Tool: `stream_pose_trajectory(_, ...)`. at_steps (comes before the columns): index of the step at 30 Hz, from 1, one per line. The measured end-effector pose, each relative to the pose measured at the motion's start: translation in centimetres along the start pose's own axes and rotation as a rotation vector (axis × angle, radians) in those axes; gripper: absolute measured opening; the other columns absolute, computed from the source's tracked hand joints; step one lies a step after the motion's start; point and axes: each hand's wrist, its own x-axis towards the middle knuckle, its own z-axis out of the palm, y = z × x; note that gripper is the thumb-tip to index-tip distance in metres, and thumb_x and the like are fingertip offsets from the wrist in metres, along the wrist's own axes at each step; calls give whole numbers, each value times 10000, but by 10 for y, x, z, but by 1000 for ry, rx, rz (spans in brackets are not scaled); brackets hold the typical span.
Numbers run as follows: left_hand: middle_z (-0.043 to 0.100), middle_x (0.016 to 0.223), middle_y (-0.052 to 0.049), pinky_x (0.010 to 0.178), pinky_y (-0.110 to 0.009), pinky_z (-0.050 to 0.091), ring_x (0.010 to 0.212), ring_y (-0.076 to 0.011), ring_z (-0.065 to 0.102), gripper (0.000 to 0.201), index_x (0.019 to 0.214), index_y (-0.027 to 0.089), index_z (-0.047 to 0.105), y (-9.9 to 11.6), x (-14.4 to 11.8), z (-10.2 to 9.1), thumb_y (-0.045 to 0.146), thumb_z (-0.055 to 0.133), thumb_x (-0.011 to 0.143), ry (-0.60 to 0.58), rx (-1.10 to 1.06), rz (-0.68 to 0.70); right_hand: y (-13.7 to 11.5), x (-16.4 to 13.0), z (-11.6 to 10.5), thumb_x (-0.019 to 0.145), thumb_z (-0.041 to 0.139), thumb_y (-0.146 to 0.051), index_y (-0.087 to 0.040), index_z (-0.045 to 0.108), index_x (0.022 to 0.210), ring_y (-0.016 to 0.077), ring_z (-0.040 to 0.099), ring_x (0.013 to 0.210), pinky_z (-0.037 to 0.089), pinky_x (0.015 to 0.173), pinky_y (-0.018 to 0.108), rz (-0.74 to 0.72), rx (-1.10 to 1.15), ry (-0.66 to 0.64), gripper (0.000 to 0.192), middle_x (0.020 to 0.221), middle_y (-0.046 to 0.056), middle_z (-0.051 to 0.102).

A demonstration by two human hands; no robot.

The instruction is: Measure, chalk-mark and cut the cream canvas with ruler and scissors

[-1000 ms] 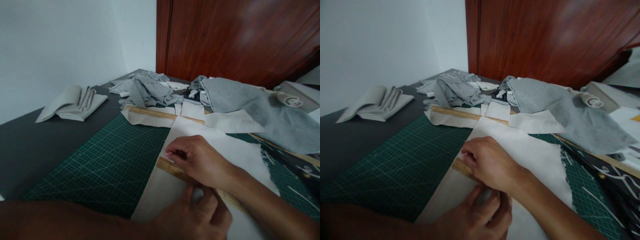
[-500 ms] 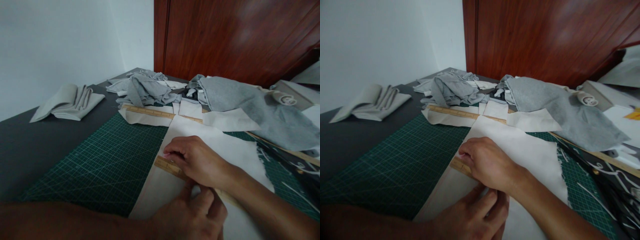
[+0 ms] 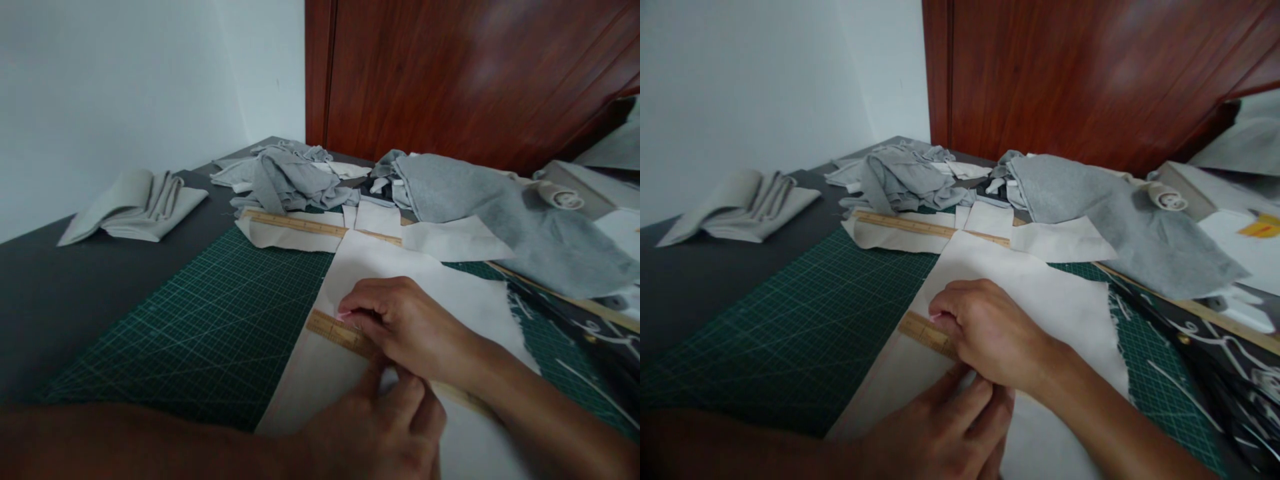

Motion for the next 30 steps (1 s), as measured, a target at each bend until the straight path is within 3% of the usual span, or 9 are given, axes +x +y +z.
stream_pose_trajectory(6, 751, 1169, -59, 993, -404, 439, 1110, -224, 586, 214, 1031, 138, 762, 1, 0, 3, 284, 606, 1044, -43, -70, -52, 0, 5, 1, 955, 646, -3, -144, 801, 904, 165, 691, 771, 491, 736, 286, 4, -28, 15, 216, 853, 27, 774)
stream_pose_trajectory(17, 753, 1182, -71, 1017, -426, 441, 1196, -272, 573, 343, 1077, 121, 780, -1, 2, -4, 347, 522, 1100, 1, -68, -45, -5, 29, 11, 929, 652, -20, -121, 806, 879, 175, 675, 777, 470, 744, 296, -8, -65, 23, 191, 833, 44, 767)
stream_pose_trajectory(24, 746, 1157, -70, 968, -415, 467, 1124, -263, 576, 355, 1039, 147, 796, -1, 0, -1, 418, 573, 1084, 10, -64, -18, -3, 30, 15, 957, 673, -46, -119, 811, 909, 172, 691, 799, 471, 751, 285, 12, -40, 79, 163, 864, 49, 781)
stream_pose_trajectory(30, 766, 1115, -65, 994, -367, 490, 1074, -243, 607, 314, 1002, 140, 822, -2, 3, -7, 369, 615, 1054, -20, -98, -19, 0, 26, 20, 955, 708, -60, -140, 795, 892, 146, 671, 753, 452, 707, 258, 16, -22, 121, 134, 818, 14, 762)
